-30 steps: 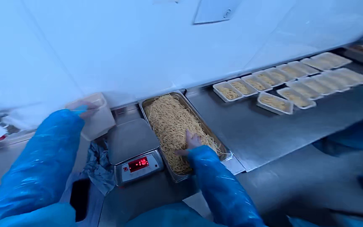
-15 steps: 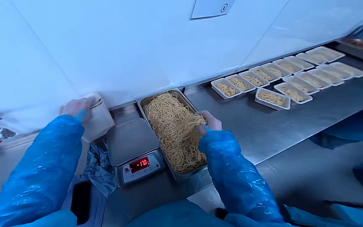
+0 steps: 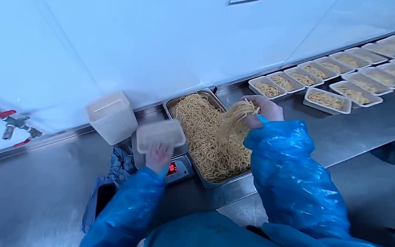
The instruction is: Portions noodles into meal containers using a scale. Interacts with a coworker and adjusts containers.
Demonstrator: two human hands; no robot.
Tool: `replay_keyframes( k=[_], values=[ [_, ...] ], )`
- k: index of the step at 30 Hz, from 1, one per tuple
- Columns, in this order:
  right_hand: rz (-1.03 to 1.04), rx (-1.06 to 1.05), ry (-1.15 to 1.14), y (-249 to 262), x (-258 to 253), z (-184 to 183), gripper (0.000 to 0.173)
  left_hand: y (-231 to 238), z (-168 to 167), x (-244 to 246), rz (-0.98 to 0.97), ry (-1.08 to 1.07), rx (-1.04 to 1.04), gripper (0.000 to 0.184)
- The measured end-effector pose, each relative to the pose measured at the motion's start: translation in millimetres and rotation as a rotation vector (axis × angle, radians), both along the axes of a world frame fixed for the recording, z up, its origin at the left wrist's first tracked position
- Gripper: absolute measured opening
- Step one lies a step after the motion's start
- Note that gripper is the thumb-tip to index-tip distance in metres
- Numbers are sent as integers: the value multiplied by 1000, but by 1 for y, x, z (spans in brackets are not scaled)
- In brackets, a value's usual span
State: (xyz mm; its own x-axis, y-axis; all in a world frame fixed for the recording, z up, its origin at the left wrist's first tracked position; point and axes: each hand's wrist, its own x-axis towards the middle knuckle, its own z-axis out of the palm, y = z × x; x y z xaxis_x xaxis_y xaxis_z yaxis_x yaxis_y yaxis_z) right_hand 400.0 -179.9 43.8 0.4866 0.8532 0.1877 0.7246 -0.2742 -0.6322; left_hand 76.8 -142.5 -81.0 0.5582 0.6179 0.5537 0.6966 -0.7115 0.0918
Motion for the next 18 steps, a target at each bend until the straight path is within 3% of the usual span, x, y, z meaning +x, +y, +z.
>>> replay_keyframes(
  k=[2, 5, 9, 13, 18],
  values=[
    [-12, -13, 40, -4, -6, 2, 51, -9, -23, 9, 70, -1, -3, 32],
    [11, -9, 34, -12, -8, 8, 49, -24, -32, 10, 175, -43, 2, 40],
    [83, 106, -8, -35, -11, 35, 52, -39, -26, -8, 278, -209, -103, 49],
    [96, 203, -16, -41, -9, 48, 45, -62, -44, -38, 368, -476, -203, 49],
    [114, 218, 45, -25, -4, 31, 47, -93, -67, -57, 254, -1024, -414, 94]
  ],
)
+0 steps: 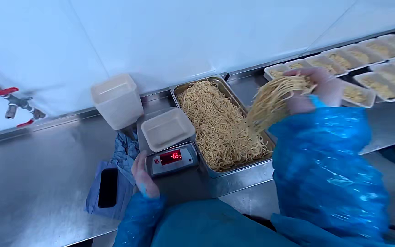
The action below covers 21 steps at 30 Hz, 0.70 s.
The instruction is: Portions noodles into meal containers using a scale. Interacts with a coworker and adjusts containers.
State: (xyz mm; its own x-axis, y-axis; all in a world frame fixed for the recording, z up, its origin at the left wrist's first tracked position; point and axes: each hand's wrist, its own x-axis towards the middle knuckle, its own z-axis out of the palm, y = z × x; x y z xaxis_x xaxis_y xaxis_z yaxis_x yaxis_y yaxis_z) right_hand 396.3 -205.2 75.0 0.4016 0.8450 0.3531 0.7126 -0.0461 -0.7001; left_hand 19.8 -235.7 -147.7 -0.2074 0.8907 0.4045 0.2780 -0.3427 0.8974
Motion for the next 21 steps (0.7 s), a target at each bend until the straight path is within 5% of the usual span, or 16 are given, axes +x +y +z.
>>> replay_keyframes(
  k=[3, 7, 12, 21],
  values=[
    [8, -3, 71, 11, 0, -12, 46, -5, -3, -11, 38, -172, -39, 108],
    [44, 70, 119, 20, -13, 15, 46, -9, -2, -26, 33, -195, -106, 109],
    [355, 312, 172, 48, -19, 53, 41, -11, -2, -20, 12, -73, -177, 77],
    [618, 473, 181, 95, -94, 108, 34, -10, -2, -14, -21, -127, -222, 46]
  ],
)
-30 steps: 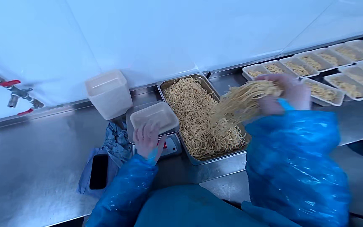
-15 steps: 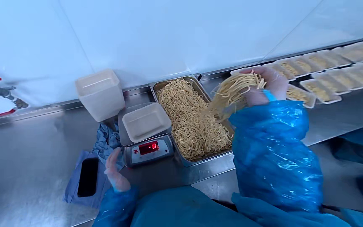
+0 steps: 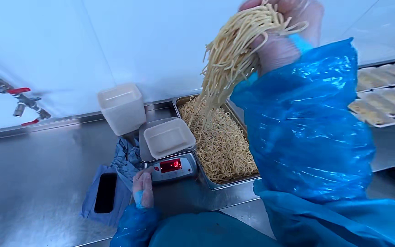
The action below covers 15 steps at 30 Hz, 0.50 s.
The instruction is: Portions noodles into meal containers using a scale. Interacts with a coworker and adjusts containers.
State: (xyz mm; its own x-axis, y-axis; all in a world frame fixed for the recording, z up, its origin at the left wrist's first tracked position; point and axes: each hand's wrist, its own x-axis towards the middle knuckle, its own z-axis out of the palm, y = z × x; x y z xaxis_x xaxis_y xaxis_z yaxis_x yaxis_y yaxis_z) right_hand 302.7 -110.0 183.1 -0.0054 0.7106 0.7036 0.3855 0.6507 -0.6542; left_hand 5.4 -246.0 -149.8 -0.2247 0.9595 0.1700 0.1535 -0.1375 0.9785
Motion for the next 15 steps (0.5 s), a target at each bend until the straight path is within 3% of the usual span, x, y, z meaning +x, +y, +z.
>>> replay_keyframes(
  k=[4, 9, 12, 15],
  values=[
    [52, -84, -103, 11, -32, -19, 34, -3, 1, -5, 11, 1, -44, 41],
    [120, -293, -288, 25, -60, -81, 34, -6, -1, -10, 12, 5, -31, 39],
    [140, -531, -472, 33, -79, -137, 30, -5, 0, -8, 8, -23, -61, 37],
    [251, -610, -716, 49, -83, -214, 39, -6, 1, -5, 0, -90, -108, 37]
  ],
)
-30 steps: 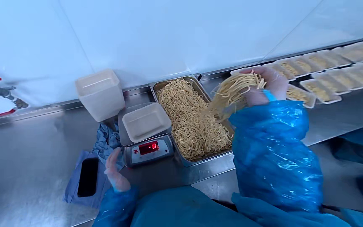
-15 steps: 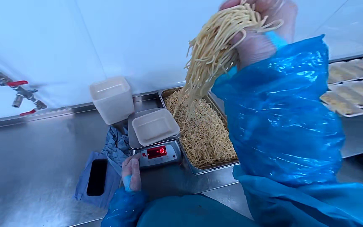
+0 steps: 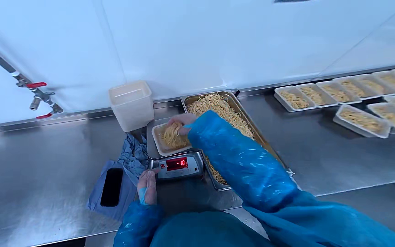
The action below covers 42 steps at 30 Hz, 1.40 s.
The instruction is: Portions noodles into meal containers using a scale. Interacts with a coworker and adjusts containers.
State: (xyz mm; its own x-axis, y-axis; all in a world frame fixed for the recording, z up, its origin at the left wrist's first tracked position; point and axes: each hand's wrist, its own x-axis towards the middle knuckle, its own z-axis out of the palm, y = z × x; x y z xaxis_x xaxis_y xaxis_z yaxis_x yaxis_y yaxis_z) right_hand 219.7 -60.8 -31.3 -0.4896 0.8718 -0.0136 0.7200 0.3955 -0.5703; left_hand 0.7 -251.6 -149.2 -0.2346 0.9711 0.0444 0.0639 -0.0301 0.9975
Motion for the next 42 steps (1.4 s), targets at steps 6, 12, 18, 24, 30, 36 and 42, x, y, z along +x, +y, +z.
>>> replay_keyframes(
  k=[6, 12, 18, 24, 30, 36, 42],
  values=[
    [66, -220, -148, -28, -3, 61, 48, -1, 4, -3, 5, 9, -3, 38],
    [-318, 70, 118, -39, 82, 39, 35, 0, 4, -6, 39, -10, -23, 38],
    [-735, -244, -436, -52, 154, -79, 72, -1, -1, -2, 15, -10, -33, 38],
    [-744, -209, -220, -76, 155, -21, 36, 0, -9, -3, -6, -18, 22, 38],
    [-728, -107, -212, -64, 156, -1, 32, 0, -6, -3, -3, -25, 22, 37],
    [-509, 84, -202, -55, 124, 23, 37, 2, -2, -6, 22, -12, 16, 39],
    [-24, 119, -108, -29, 7, 5, 38, 3, 2, -1, -20, 3, 1, 38]
  ],
)
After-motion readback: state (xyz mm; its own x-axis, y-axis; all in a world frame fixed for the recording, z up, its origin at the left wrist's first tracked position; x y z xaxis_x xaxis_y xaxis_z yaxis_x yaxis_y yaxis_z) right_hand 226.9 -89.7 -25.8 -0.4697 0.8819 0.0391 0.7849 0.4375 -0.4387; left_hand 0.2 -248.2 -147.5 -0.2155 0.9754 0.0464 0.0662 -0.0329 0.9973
